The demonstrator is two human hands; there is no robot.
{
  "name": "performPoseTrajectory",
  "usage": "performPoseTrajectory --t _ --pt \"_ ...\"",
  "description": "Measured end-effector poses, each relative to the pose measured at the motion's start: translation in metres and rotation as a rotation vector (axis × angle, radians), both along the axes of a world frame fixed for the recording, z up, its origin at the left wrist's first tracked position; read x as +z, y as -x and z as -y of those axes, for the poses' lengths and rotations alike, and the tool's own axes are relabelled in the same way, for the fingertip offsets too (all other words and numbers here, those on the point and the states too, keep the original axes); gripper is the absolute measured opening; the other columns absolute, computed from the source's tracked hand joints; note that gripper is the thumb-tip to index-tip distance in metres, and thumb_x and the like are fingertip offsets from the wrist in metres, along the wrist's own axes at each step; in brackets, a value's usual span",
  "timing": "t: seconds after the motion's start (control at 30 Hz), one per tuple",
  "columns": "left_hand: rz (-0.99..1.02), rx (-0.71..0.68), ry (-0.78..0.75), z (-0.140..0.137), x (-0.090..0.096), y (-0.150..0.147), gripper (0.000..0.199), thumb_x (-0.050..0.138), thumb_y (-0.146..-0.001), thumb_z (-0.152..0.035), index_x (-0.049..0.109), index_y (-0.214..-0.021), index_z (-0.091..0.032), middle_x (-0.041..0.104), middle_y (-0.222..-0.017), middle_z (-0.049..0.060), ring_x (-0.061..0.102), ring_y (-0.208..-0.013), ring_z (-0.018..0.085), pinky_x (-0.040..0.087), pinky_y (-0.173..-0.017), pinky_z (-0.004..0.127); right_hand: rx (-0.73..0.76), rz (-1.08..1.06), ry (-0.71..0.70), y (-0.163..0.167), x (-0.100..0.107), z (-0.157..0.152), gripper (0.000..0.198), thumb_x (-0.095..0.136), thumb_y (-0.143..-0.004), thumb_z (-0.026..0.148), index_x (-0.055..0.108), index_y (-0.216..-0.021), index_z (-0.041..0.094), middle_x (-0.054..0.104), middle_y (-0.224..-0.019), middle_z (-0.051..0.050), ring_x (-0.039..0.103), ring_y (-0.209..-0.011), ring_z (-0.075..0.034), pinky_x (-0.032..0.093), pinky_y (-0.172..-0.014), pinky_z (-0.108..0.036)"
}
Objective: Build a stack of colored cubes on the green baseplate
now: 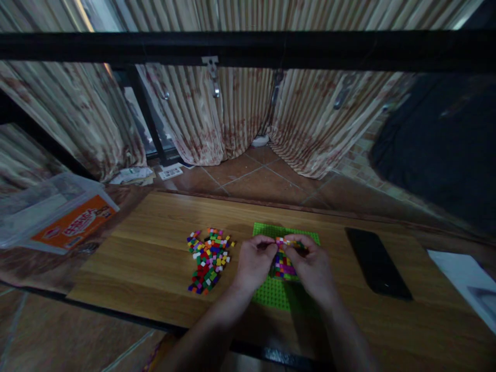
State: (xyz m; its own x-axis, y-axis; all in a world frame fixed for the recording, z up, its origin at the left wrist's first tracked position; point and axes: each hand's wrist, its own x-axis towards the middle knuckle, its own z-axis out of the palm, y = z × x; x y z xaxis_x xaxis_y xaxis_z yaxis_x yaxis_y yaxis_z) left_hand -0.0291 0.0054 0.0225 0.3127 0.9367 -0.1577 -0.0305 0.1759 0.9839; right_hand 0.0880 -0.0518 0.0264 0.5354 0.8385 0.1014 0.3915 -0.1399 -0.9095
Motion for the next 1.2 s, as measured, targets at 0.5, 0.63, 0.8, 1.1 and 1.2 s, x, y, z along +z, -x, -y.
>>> performPoseTrajectory --t 0.5,0.63,0.8,1.1,1.2 --pt "0.212 -0.125 -0.148 0.000 0.014 0.010 0.019 0.063 -0.077 -0.013 0.070 -0.094 -0.016 0.075 -0.091 0.005 0.068 -0.086 0.015 0.053 -0.081 0.026 0.048 0.405 -0.245 0.003 0.013 0.012 0.017 0.063 -0.086 0.037 0.072 -0.095 0.027 0.065 -0.108 -0.005 0.057 -0.104 -0.022 0.045 -0.092 -0.043" --pt "0.224 -0.125 -0.148 0.006 0.015 0.007 0.023 0.064 -0.076 -0.011 0.068 -0.099 -0.016 0.075 -0.093 0.005 0.069 -0.087 0.014 0.054 -0.081 0.024 0.049 0.401 -0.243 0.002 0.014 0.012 0.015 0.061 -0.087 0.036 0.072 -0.092 0.027 0.066 -0.104 -0.004 0.057 -0.101 -0.022 0.045 -0.091 -0.043" --pt "0.233 -0.121 -0.142 0.009 0.015 0.002 0.023 0.063 -0.077 -0.010 0.067 -0.099 -0.016 0.075 -0.090 0.004 0.068 -0.082 0.013 0.054 -0.077 0.023 0.054 0.330 -0.224 -0.001 0.014 0.013 0.016 0.061 -0.087 0.036 0.071 -0.092 0.026 0.066 -0.103 -0.005 0.058 -0.101 -0.022 0.045 -0.091 -0.043" --pt "0.076 0.004 -0.269 -0.001 0.005 0.006 0.023 0.063 -0.081 -0.019 0.066 -0.103 -0.017 0.072 -0.094 0.005 0.067 -0.086 0.015 0.053 -0.082 0.026 0.022 0.277 -0.195 -0.025 0.011 0.019 0.014 0.062 -0.084 0.036 0.070 -0.085 0.025 0.065 -0.106 -0.006 0.058 -0.103 -0.024 0.043 -0.094 -0.046" --pt "0.010 0.036 -0.262 -0.009 -0.001 0.009 0.020 0.060 -0.082 -0.020 0.068 -0.100 -0.017 0.072 -0.096 0.006 0.067 -0.089 0.016 0.053 -0.083 0.027 0.031 0.263 -0.158 -0.035 0.008 0.023 0.013 0.064 -0.083 0.037 0.071 -0.083 0.026 0.064 -0.110 -0.006 0.058 -0.104 -0.024 0.043 -0.094 -0.046"
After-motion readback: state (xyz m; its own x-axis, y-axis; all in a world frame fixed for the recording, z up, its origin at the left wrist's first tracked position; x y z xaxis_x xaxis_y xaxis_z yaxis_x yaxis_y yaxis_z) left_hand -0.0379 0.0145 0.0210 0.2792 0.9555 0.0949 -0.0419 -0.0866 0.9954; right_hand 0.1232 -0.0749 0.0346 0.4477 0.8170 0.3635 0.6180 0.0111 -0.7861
